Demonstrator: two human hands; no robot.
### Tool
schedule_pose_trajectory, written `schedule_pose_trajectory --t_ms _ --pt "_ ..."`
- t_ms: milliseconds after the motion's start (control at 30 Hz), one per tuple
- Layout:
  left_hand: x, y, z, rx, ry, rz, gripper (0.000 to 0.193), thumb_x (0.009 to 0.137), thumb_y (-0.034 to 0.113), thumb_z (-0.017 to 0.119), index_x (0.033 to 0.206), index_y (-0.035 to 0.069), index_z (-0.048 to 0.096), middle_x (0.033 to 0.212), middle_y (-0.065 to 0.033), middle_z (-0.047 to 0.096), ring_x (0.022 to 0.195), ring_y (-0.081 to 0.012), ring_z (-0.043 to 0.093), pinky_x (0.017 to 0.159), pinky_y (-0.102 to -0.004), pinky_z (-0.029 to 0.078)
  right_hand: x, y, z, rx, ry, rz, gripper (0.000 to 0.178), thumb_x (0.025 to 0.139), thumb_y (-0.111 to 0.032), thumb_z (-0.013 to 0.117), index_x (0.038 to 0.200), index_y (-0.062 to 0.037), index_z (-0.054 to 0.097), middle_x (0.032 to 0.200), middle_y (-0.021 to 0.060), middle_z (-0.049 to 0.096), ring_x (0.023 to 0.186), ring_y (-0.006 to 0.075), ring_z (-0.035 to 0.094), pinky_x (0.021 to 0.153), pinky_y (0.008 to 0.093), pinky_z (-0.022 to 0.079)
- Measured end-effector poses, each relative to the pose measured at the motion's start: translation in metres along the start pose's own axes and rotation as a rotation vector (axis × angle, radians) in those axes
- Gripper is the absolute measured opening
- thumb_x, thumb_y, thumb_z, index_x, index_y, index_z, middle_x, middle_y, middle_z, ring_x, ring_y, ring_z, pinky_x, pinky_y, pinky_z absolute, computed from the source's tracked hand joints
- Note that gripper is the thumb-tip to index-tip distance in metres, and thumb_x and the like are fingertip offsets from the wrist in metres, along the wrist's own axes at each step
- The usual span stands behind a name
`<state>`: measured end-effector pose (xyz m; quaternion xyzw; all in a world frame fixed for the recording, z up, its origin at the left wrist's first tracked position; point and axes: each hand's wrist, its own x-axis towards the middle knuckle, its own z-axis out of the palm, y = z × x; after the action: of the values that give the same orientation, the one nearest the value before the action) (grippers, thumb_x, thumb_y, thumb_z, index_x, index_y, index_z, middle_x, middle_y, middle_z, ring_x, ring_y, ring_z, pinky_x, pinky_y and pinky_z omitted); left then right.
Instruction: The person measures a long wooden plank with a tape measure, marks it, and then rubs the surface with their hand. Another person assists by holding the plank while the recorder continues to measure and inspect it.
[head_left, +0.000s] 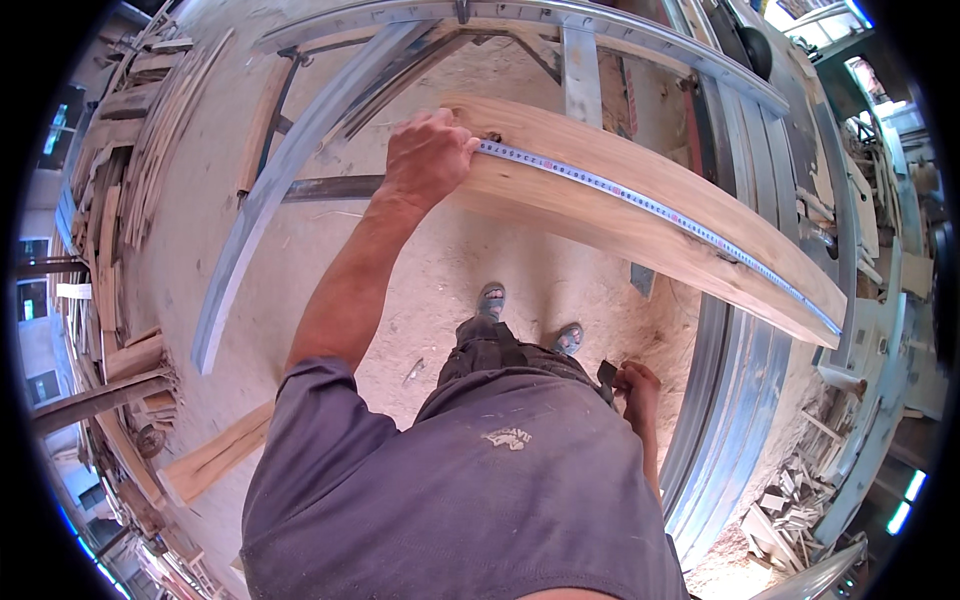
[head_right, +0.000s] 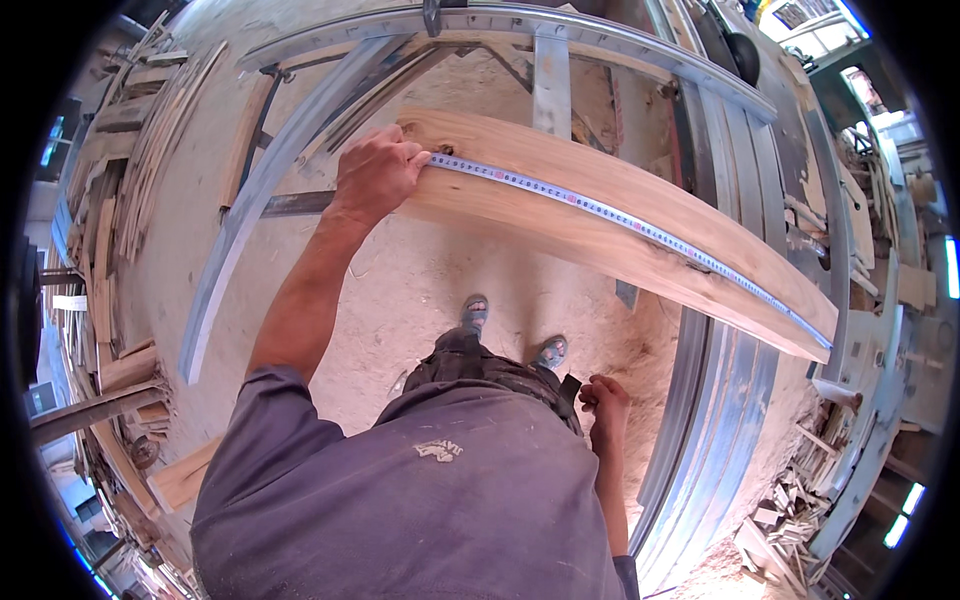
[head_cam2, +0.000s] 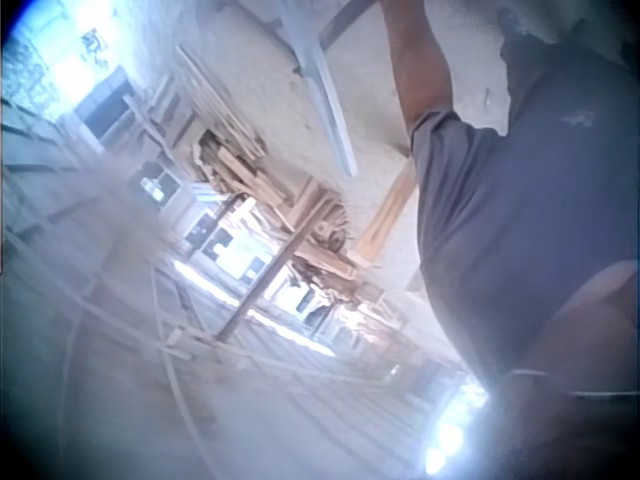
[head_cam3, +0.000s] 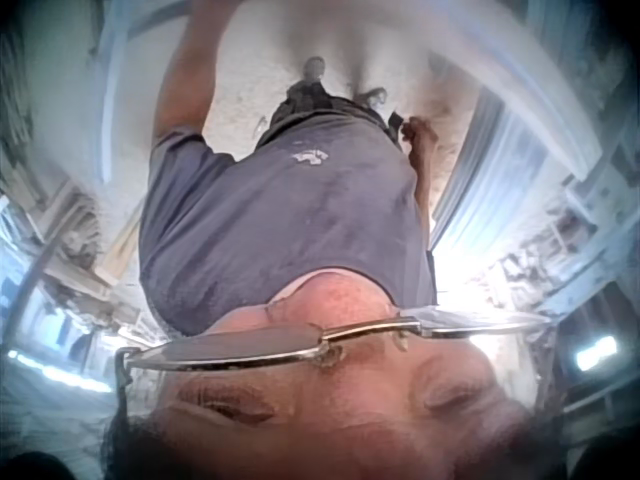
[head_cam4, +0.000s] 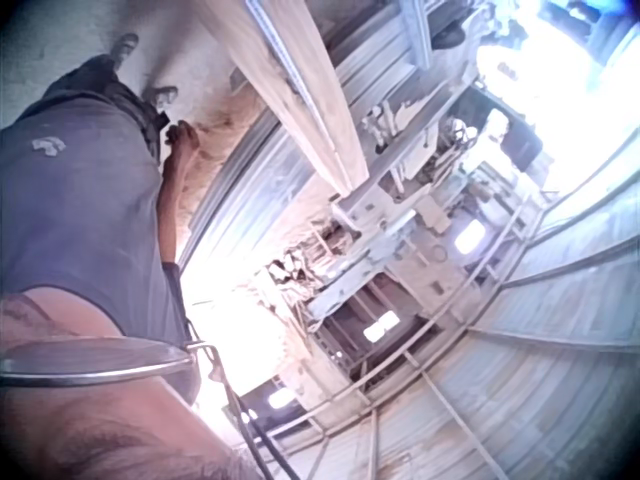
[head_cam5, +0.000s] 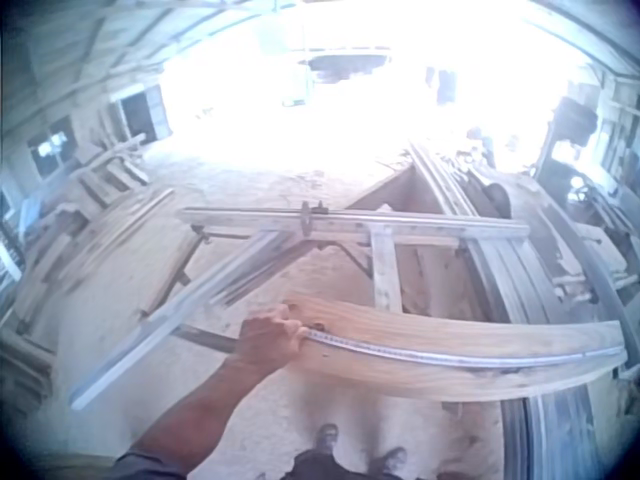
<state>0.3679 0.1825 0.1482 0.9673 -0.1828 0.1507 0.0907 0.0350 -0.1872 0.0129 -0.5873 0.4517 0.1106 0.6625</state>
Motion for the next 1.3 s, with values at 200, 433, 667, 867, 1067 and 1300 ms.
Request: schedule_pose_trajectory --t_ms 200,433,667,867,1067,1300 --pt "-0.005 0.002 -0.011 0.02 -0.066 0.012 0.022 0.091 0.031 0.066 0.086 0.012 0.077 0.09 -0.0077 0.065 0.095 -0.0272 0.064 0.082 -0.0428 0.051 -0.003 0.002 0.003 0.008 0.002 -0.008 0.022 0.093 -0.009 0.058 0.11 0.0039 0.065 0.08 0.0059 0.066 0.067 0.0136 0.062 0.056 0.0274 0.049" --pt "-0.021 0.003 -0.018 -0.02 -0.095 -0.035 0.021 0.091 0.031 0.067 0.087 0.012 0.076 0.088 -0.0071 0.063 0.093 -0.0273 0.063 0.083 -0.0423 0.05 -0.003 0.007 0.001 -0.017 -0.01 0.002 0.023 0.091 -0.009 0.059 0.109 0.0043 0.065 0.079 0.0077 0.067 0.068 0.0157 0.063 0.058 0.028 0.048" --pt "-0.031 0.001 -0.017 -0.082 -0.075 -0.014 0.017 0.089 0.029 0.07 0.086 0.013 0.076 0.084 -0.0061 0.062 0.089 -0.0266 0.062 0.079 -0.0425 0.049 -0.002 0.004 0.005 -0.09 -0.016 -0.032 0.024 0.092 -0.011 0.059 0.109 0.0051 0.066 0.081 0.0074 0.067 0.068 0.0155 0.063 0.06 0.0283 0.048" --pt "-0.043 -0.001 -0.022 -0.087 -0.003 0.004 0.016 0.088 0.028 0.071 0.085 0.013 0.076 0.081 -0.0057 0.062 0.088 -0.0265 0.062 0.078 -0.0416 0.049 -0.007 -0.006 0.019 -0.132 -0.015 -0.005 0.024 0.092 -0.011 0.059 0.109 0.004 0.067 0.081 0.0068 0.067 0.069 0.015 0.063 0.061 0.0282 0.049" --pt "-0.038 0.001 -0.018 -0.091 -0.063 -0.016 0.015 0.088 0.026 0.07 0.084 0.012 0.075 0.083 -0.008 0.063 0.085 -0.0293 0.063 0.077 -0.0433 0.05 -0.002 0.002 0.023 -0.137 -0.036 -0.048 0.026 0.09 -0.011 0.06 0.109 0.0046 0.069 0.082 0.0095 0.069 0.071 0.0159 0.064 0.061 0.0286 0.05" --pt "-0.047 0.007 -0.023 -0.176 -0.065 -0.008 0.015 0.09 0.024 0.07 0.086 0.01 0.074 0.083 -0.007 0.063 0.084 -0.0285 0.062 0.075 -0.0428 0.049 0.002 -0.002 0.031 -0.149 0.027 -0.097 0.026 0.087 -0.013 0.062 0.103 0.0052 0.071 0.075 0.0079 0.069 0.064 0.0135 0.064 0.056 0.0273 0.05"
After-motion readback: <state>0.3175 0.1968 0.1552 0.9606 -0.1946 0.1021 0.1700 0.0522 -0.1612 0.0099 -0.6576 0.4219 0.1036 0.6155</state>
